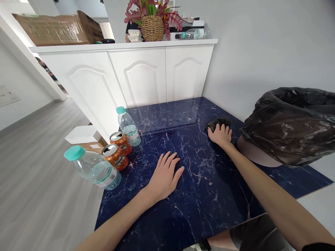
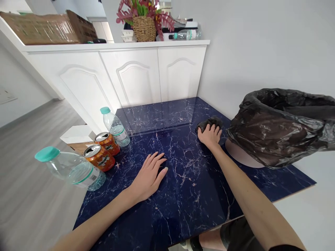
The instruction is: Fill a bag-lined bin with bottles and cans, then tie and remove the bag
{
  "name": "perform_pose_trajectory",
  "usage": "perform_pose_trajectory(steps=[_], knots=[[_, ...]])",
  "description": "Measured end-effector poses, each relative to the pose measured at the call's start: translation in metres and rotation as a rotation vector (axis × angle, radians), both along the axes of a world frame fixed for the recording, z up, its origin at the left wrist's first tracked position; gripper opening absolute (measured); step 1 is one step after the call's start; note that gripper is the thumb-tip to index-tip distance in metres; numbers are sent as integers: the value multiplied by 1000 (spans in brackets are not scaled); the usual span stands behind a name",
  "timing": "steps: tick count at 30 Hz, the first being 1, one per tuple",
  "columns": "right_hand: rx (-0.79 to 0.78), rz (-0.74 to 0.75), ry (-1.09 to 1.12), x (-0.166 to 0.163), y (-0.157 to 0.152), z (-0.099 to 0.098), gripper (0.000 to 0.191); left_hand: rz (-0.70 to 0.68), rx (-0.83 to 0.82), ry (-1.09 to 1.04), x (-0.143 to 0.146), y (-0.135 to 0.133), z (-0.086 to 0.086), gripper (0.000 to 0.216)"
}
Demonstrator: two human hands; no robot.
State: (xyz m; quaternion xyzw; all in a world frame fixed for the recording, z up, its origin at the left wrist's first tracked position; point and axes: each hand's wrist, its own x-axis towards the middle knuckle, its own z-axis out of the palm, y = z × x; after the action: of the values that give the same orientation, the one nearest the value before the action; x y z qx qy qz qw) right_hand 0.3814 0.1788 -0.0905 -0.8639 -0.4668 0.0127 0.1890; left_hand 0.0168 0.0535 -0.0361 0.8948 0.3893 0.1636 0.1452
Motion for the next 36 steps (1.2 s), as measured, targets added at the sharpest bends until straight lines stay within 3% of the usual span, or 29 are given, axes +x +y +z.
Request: perform_pose_trajectory(steps=[7, 12, 14, 19, 24, 28, 36], knots=[[63, -228, 81, 32, 16, -4, 92, -6, 7, 14, -1, 0, -1, 51], [92, -279, 77, 30, 13, 1, 95, -12, 9, 24, -2, 0, -2, 51], [123, -214, 17, 21, 5, 3, 87, -11, 17, 23, -2, 1, -3, 51], [185, 123, -215, -12, -30, 5, 77, -21, 50, 8, -2, 3, -5, 50], [84, 365, -192, -48, -75, 0, 80, -22, 58, 18, -1, 4, -3, 50], [12, 436, -166, -70, -112, -4, 82, -24, 79, 1, -1, 5, -5, 49], [44, 497, -139, -91, -167, -4, 82, 3, 91, 13, -2, 7, -8, 52]])
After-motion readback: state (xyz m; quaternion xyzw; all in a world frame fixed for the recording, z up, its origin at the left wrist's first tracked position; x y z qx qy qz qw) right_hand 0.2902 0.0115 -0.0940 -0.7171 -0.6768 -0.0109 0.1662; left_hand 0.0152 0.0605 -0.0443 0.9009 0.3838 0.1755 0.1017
